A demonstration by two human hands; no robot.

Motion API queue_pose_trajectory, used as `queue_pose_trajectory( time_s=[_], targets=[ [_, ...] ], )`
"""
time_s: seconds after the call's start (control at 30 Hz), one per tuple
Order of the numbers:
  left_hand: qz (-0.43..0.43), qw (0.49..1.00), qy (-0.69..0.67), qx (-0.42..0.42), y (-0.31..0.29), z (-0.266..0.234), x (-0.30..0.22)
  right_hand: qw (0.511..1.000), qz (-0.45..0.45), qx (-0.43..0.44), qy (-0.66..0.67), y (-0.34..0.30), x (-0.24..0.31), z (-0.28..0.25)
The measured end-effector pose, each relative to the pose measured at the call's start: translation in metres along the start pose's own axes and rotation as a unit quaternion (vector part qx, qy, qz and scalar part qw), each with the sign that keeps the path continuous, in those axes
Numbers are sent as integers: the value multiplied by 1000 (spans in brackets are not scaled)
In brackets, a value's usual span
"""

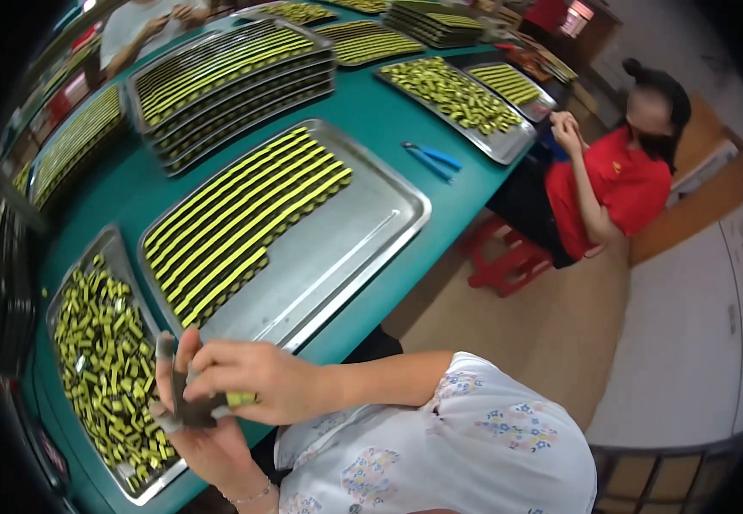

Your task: The person trims and sorts small yellow and black electronic components from one metal tray into a sorting tray using pliers.

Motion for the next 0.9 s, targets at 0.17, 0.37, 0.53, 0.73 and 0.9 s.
queue_pose_trajectory(
  time_s=[0.17, 0.37, 0.53, 0.73, 0.9],
  targets=[
    [-42, 992, 114, 26, 2, -3, 6, 989, -86, 2, -117, -6, 5, 1],
    [-64, 972, 227, 2, 1, -11, 4, 987, -106, 27, -118, -12, 4, 8],
    [-43, 967, 252, 15, 1, -20, 6, 982, -108, 22, -154, -12, 10, 8],
    [-32, 950, 308, -44, -1, -16, 5, 977, -135, 5, -164, -9, 14, 9],
    [-21, 959, 279, -34, 4, -31, 6, 980, -114, 15, -162, -12, 8, 10]
  ],
)
Point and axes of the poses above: each hand's wrist, its own y-axis towards the middle knuckle, its own z-axis out of the palm, x = y × z, the point moved 7 cm from there along y, towards the middle knuckle, and after that the axes turned 8 degrees about y, right-handed, at the moved point
